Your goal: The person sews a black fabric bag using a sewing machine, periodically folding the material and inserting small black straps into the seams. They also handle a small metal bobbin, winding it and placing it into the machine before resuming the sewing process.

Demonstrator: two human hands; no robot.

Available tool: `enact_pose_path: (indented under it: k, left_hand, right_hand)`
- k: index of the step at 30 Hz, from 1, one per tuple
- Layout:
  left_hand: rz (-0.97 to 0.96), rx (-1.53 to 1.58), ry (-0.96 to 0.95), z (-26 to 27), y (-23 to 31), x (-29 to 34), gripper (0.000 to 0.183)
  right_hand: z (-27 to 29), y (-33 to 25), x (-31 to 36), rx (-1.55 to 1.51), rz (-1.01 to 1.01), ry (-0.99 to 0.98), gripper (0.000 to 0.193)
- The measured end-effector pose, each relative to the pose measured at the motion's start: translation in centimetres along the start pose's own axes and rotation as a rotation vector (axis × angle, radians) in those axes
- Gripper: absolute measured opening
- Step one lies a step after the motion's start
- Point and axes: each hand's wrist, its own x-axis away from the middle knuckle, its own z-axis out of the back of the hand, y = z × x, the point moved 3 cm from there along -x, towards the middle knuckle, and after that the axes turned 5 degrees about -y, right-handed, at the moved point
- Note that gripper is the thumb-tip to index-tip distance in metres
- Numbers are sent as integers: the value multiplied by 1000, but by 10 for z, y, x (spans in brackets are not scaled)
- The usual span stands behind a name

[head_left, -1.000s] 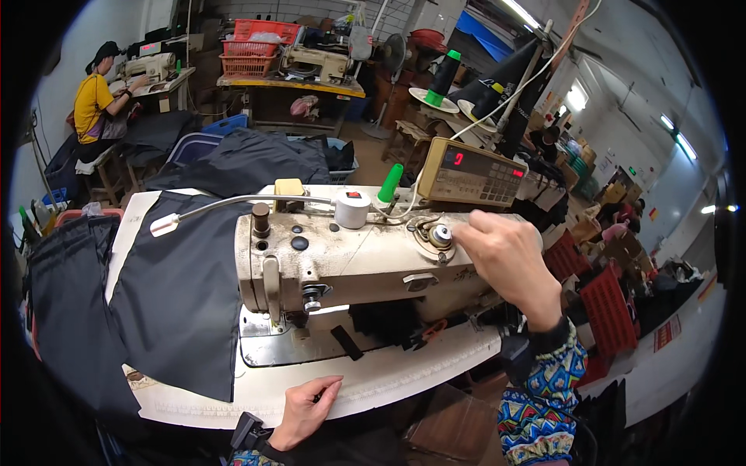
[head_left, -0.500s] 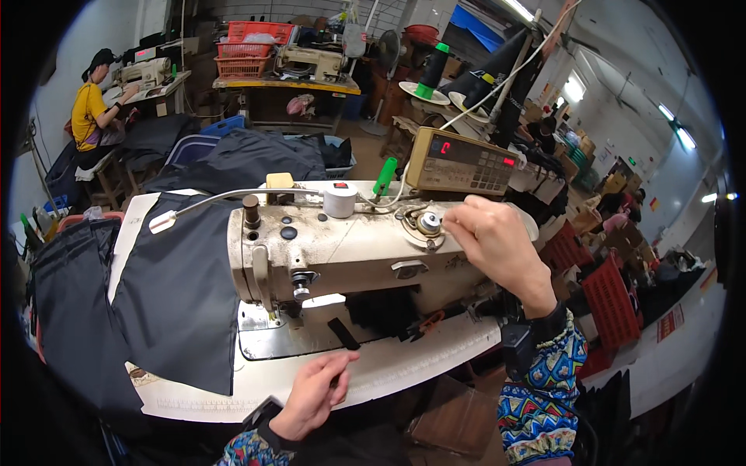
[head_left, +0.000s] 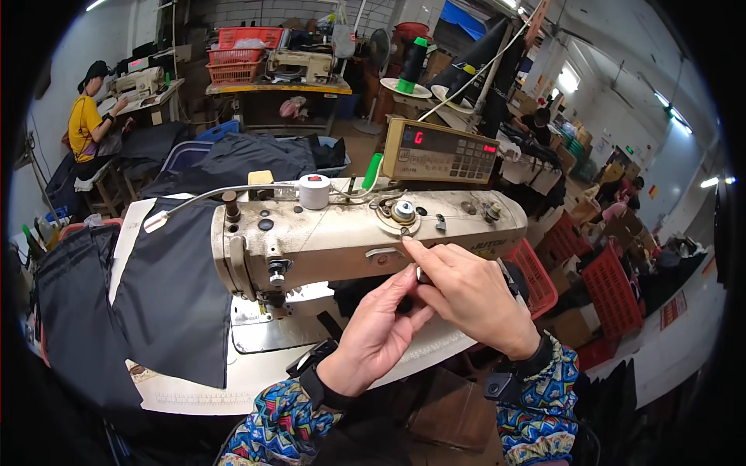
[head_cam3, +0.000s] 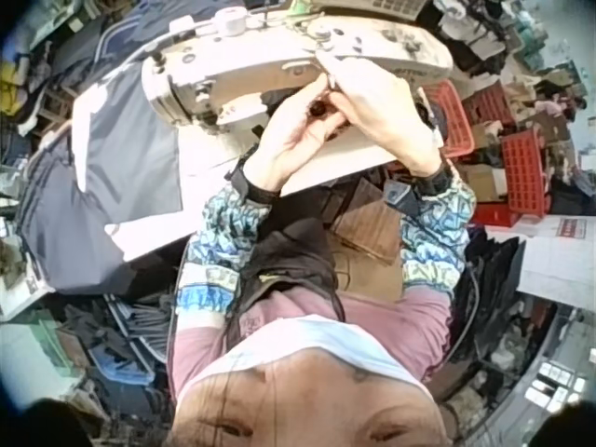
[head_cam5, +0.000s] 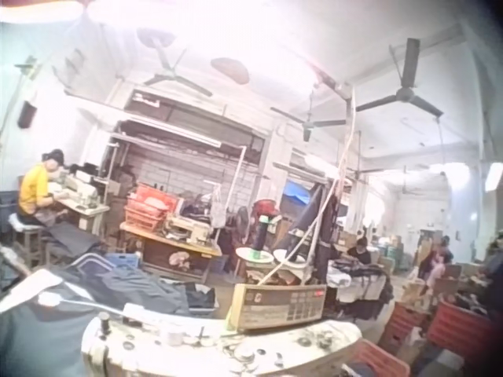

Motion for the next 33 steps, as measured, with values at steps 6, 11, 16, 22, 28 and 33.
enact_pose_path:
  k: [6, 11, 16, 22, 28, 33]
  left_hand:
    - [-18, -292, 91, 8, 21, 18, 38]
    - [-144, -589, 88, 11, 37, 16, 32]
    - [-88, -686, 64, 10, 42, 9, 32]
    - [-90, -750, 88, -10, 48, 27, 34]
    - [-66, -715, 155, 19, 34, 12, 27]
    - [-91, -645, 160, 13, 28, 6, 21]
  right_hand:
    - [14, 26, -26, -149, 129, 201, 44]
    - [-14, 43, -66, 236, 177, 319, 53]
    - [-8, 48, -63, 181, 88, 358, 37]
    - [-23, 16, 10, 17, 182, 559, 19]
    - [-201, 62, 87, 454, 155, -81, 30]
    - [-203, 79, 95, 545, 205, -99, 27]
